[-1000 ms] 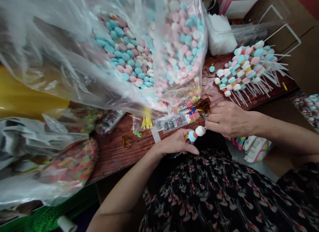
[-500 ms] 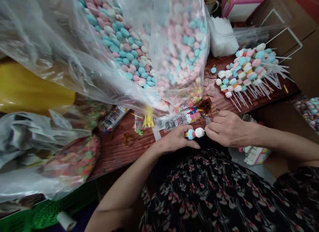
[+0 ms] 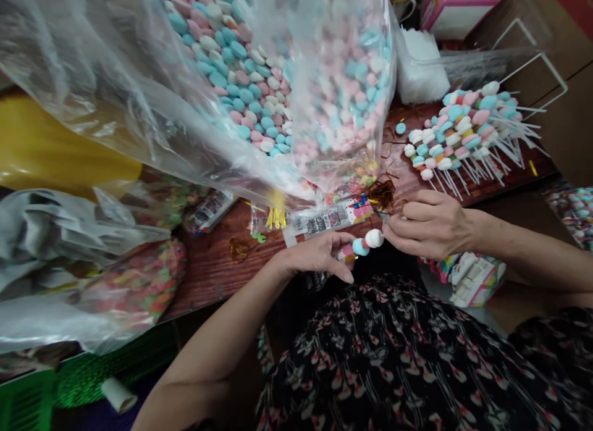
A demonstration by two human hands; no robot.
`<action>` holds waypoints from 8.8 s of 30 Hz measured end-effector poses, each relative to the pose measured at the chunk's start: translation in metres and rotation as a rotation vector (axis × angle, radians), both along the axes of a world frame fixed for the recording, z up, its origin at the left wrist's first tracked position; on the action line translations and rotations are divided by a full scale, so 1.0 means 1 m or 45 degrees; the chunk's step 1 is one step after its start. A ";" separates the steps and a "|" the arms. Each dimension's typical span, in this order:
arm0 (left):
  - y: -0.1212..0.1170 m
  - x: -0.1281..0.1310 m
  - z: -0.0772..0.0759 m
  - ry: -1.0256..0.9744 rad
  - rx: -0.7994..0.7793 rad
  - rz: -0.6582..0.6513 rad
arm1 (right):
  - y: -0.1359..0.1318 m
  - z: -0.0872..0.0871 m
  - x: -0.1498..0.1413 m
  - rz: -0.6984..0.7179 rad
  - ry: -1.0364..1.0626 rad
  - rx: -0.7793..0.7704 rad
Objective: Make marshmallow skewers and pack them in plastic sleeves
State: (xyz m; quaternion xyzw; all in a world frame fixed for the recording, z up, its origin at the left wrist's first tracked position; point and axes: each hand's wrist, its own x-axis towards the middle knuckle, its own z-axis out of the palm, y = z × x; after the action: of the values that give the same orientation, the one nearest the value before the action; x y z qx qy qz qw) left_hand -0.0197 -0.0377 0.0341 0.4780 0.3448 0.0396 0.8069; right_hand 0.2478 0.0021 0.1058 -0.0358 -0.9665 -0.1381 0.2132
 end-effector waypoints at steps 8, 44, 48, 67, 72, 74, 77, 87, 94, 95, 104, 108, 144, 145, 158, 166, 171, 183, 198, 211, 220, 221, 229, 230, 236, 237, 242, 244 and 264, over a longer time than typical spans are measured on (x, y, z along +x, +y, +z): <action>-0.012 0.007 -0.001 0.101 -0.014 0.096 | -0.008 -0.015 -0.005 0.008 0.182 0.016; 0.004 0.032 0.029 0.559 1.382 -0.012 | -0.020 -0.040 -0.014 -0.330 0.225 -0.295; 0.017 0.003 0.037 0.515 1.171 -0.009 | -0.014 -0.046 -0.004 -0.253 0.402 -0.265; 0.001 0.010 0.004 0.859 1.203 0.086 | -0.017 -0.048 -0.032 -0.411 0.141 -0.393; -0.004 0.003 -0.003 0.843 1.249 0.152 | -0.017 -0.053 -0.036 -0.472 0.049 -0.537; -0.008 -0.001 -0.004 0.904 1.331 0.192 | -0.016 -0.052 -0.035 -0.521 0.013 -0.604; -0.011 -0.005 -0.006 1.078 1.490 0.190 | -0.016 -0.047 -0.035 -0.580 -0.051 -0.669; -0.009 -0.001 -0.009 1.182 1.600 0.138 | -0.023 -0.041 -0.044 -0.581 -0.077 -0.559; -0.010 -0.002 -0.008 0.968 1.526 0.281 | -0.018 -0.044 -0.052 -0.513 -0.066 -0.492; -0.011 -0.003 -0.008 0.939 1.516 0.314 | -0.017 -0.044 -0.052 -0.517 -0.071 -0.493; -0.009 -0.011 0.000 0.392 0.784 0.267 | -0.005 -0.039 -0.044 -0.112 0.137 -0.203; -0.008 -0.008 0.001 0.363 0.655 0.158 | -0.010 -0.036 -0.047 -0.034 0.175 -0.097; -0.009 0.001 0.019 0.585 1.167 0.171 | -0.004 -0.016 -0.039 -0.021 0.197 -0.099; -0.010 0.003 0.018 0.633 1.224 0.205 | -0.006 -0.019 -0.041 -0.035 0.203 -0.115; -0.001 -0.007 0.041 0.325 0.955 0.221 | -0.007 -0.031 -0.043 -0.002 0.320 -0.104; -0.002 -0.004 0.033 0.101 0.179 -0.077 | 0.002 -0.010 -0.029 0.200 0.195 0.082; -0.010 0.000 0.022 0.238 0.501 0.275 | -0.001 -0.017 -0.028 0.059 0.176 -0.014; -0.011 0.009 0.018 0.309 0.715 0.164 | -0.003 -0.025 -0.051 0.182 0.129 -0.101; -0.009 0.020 0.011 0.118 0.777 0.486 | 0.008 -0.031 -0.071 -0.036 0.217 -0.560; -0.021 -0.021 0.010 0.039 0.378 0.694 | 0.031 -0.045 -0.080 -0.050 0.223 -0.940; -0.022 0.000 -0.024 0.050 0.426 1.382 | 0.004 -0.059 -0.091 -0.539 0.912 -1.335; -0.022 0.002 -0.024 0.064 0.475 1.431 | -0.003 -0.063 -0.093 -0.578 0.968 -1.447; -0.032 0.009 -0.019 0.076 0.568 1.332 | -0.029 -0.087 -0.114 -0.511 1.063 -1.610; -0.033 0.007 -0.020 0.033 0.516 1.299 | -0.028 -0.087 -0.114 -0.495 1.066 -1.550; -0.037 -0.004 -0.016 -0.083 0.312 1.157 | -0.029 -0.083 -0.116 -0.460 1.029 -1.152; -0.037 -0.007 -0.013 -0.077 0.288 1.112 | -0.030 -0.083 -0.118 -0.464 1.039 -1.121; -0.032 -0.016 -0.002 -0.015 0.251 0.873 | -0.033 -0.091 -0.125 -0.447 1.106 -1.506; -0.029 -0.018 0.000 -0.025 0.230 0.864 | -0.032 -0.093 -0.123 -0.484 1.107 -1.628; -0.046 -0.015 0.005 0.333 0.776 0.459 | -0.023 -0.080 -0.083 -0.254 0.037 -0.662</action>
State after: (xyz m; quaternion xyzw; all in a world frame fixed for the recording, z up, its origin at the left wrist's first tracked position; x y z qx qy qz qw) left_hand -0.0349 -0.0839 0.0393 0.6289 0.4958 0.2204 0.5568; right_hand 0.1649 -0.0211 0.0262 -0.1862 -0.9581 0.0947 0.1962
